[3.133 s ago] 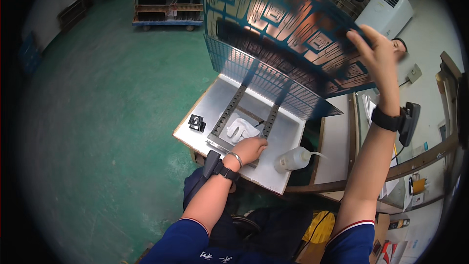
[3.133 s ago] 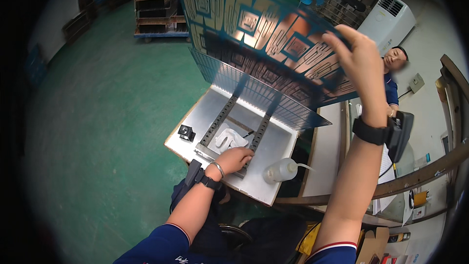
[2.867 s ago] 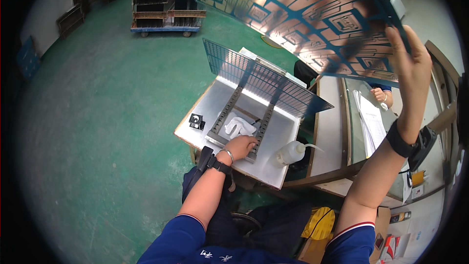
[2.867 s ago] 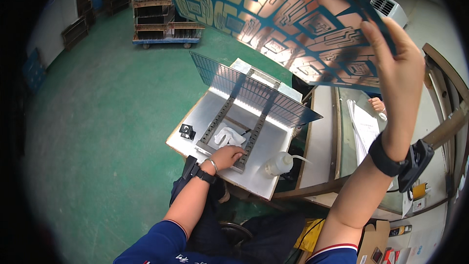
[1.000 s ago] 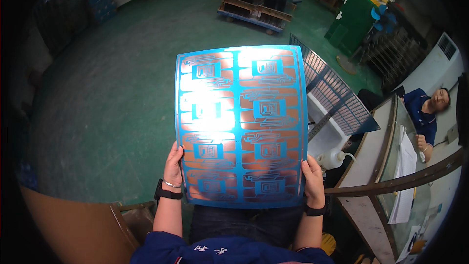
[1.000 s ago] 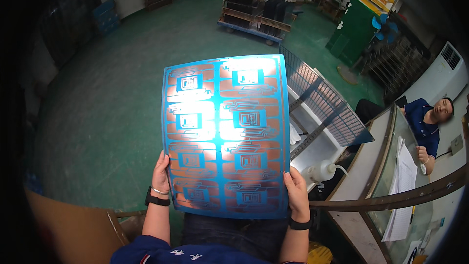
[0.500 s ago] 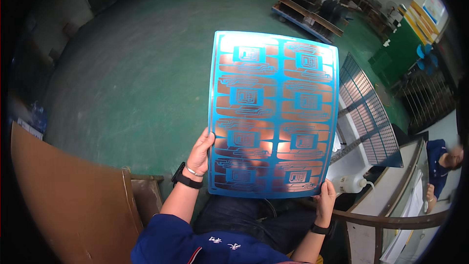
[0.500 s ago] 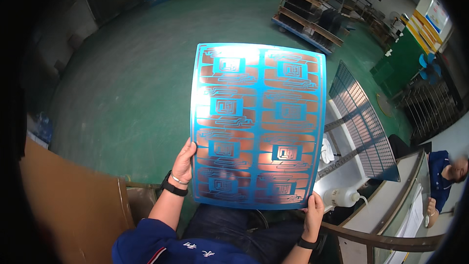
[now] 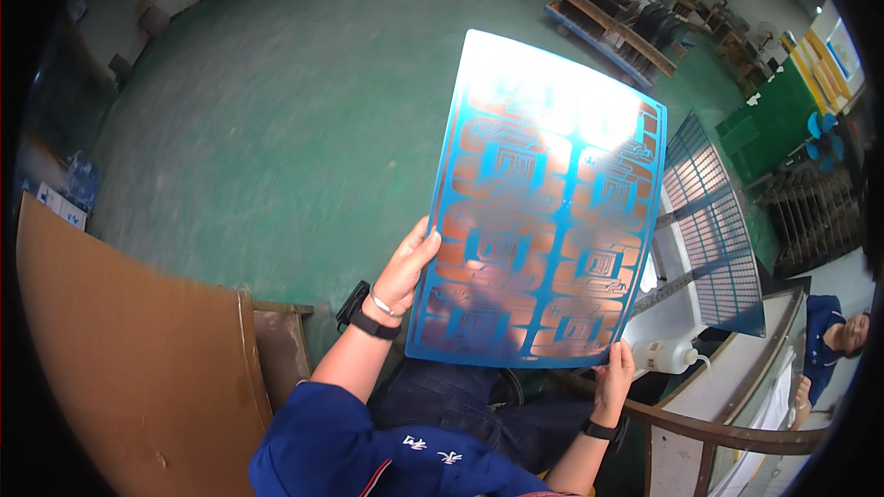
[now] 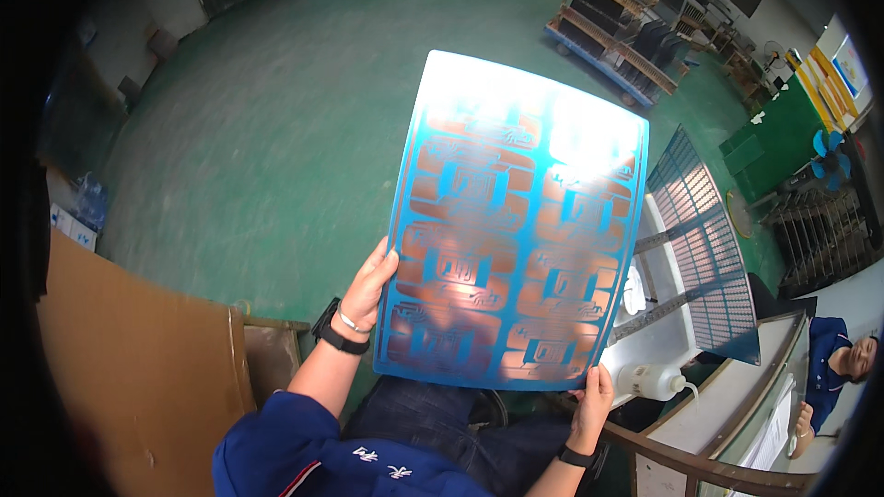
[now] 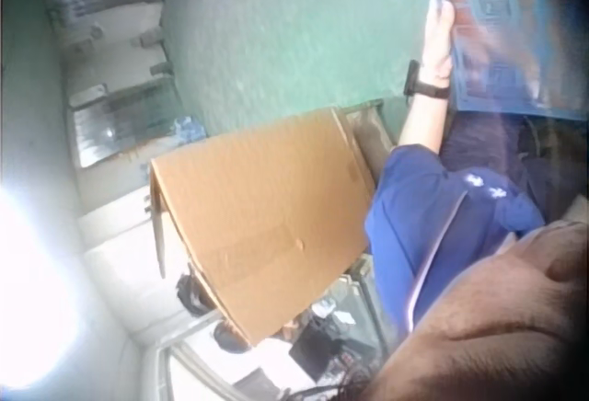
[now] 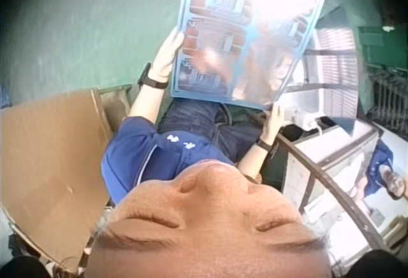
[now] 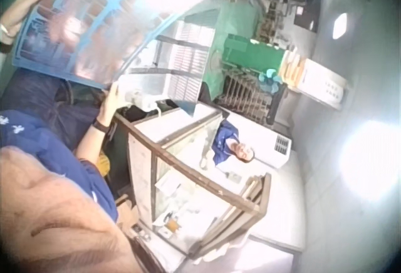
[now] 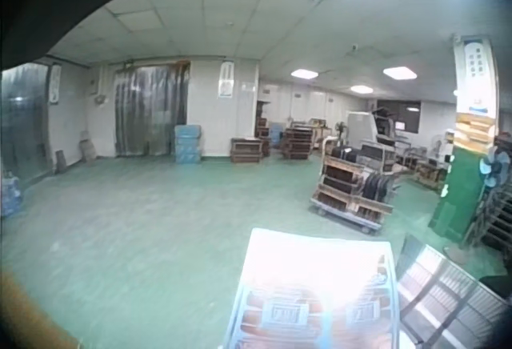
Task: The recorder is inspecting and organizing large printed circuit board sheets on a drying rack at a workstation.
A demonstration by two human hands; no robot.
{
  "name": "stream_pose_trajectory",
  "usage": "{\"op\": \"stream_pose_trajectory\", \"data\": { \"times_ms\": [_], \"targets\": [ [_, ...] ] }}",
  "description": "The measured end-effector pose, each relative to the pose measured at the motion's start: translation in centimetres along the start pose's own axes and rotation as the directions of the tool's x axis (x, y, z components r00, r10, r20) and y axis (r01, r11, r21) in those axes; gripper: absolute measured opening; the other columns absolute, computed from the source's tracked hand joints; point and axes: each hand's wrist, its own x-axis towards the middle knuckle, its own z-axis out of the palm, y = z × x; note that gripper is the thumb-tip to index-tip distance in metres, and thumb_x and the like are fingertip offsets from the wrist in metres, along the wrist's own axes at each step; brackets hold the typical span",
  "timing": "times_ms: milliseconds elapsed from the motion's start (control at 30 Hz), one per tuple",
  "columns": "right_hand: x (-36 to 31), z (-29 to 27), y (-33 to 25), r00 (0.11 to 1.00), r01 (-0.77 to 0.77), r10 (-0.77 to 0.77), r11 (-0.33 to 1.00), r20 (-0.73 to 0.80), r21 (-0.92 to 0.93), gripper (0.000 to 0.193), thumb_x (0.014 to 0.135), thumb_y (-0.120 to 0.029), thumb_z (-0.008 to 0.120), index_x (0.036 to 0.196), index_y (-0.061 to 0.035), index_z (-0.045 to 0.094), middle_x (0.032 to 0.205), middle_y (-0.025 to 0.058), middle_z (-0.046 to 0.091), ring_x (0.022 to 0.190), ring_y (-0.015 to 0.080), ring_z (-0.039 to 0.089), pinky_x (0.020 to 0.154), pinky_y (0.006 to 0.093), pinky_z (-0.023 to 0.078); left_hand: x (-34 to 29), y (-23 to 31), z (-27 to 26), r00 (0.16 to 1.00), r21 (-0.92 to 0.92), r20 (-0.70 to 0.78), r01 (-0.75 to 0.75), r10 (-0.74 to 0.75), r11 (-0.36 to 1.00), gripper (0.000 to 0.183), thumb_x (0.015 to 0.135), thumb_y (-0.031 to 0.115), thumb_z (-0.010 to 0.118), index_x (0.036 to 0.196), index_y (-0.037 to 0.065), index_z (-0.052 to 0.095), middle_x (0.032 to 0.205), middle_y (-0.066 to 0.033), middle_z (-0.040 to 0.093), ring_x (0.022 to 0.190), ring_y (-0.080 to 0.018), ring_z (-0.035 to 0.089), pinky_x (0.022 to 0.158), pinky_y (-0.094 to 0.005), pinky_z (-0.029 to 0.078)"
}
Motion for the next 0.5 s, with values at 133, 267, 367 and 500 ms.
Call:
{"op": "stream_pose_trajectory", "data": {
  "times_ms": [133, 267, 367, 500],
  "targets": [
    [0.3, -0.1, -0.3, 1.000, -0.015, 0.016, 1.000, 0.026, -0.026, 0.024, 0.094, -0.020, 0.046, 0.102, -0.0005, 0.058, 0.076, 0.0000, 0.059, 0.057, 0.0041, 0.050, 0.049, 0.0167, 0.041, 1.2, -0.2, -0.7, 0.996, 0.097, -0.066, -0.053, 0.060, 0.994, 0.037, 0.093, 0.025, 0.047, 0.125, 0.007, 0.041, 0.117, -0.0040, 0.052, 0.104, -0.0129, 0.052, 0.088, -0.0300, 0.044],
    [0.9, 1.0, -0.8, 0.998, 0.016, -0.017, 1.000, 0.066, 0.017, 0.028, 0.094, -0.019, 0.045, 0.111, 0.0016, 0.055, 0.085, 0.0005, 0.059, 0.068, 0.0051, 0.053, 0.056, 0.0187, 0.045, 1.8, 0.3, -0.9, 0.997, -0.057, -0.062, -0.048, 0.044, 0.997, 0.037, 0.093, 0.025, 0.047, 0.126, 0.007, 0.042, 0.117, -0.0036, 0.052, 0.105, -0.0125, 0.051, 0.089, -0.0297, 0.043],
    [0.7, 1.1, -1.3, 0.992, 0.055, -0.067, 0.992, 0.104, 0.110, 0.030, 0.094, -0.018, 0.044, 0.113, 0.0040, 0.052, 0.098, 0.0046, 0.059, 0.082, 0.0086, 0.055, 0.072, 0.0238, 0.048, 1.8, 0.6, -0.6, 0.991, -0.086, -0.109, -0.089, 0.079, 0.992, 0.035, 0.093, 0.023, 0.046, 0.125, 0.007, 0.042, 0.116, -0.0041, 0.053, 0.104, -0.0133, 0.052, 0.088, -0.0290, 0.044],
    [0.9, 1.1, -1.6, 0.991, 0.055, -0.070, 0.989, 0.110, 0.137, 0.032, 0.094, -0.020, 0.045, 0.114, 0.0044, 0.052, 0.100, 0.0054, 0.059, 0.086, 0.0097, 0.055, 0.075, 0.0243, 0.047, 1.8, 0.5, -1.3, 0.993, -0.120, -0.099, -0.076, 0.065, 0.990, 0.036, 0.094, 0.022, 0.046, 0.125, 0.005, 0.042, 0.117, -0.0052, 0.053, 0.106, -0.0137, 0.051, 0.088, -0.0287, 0.044]
  ]
}}
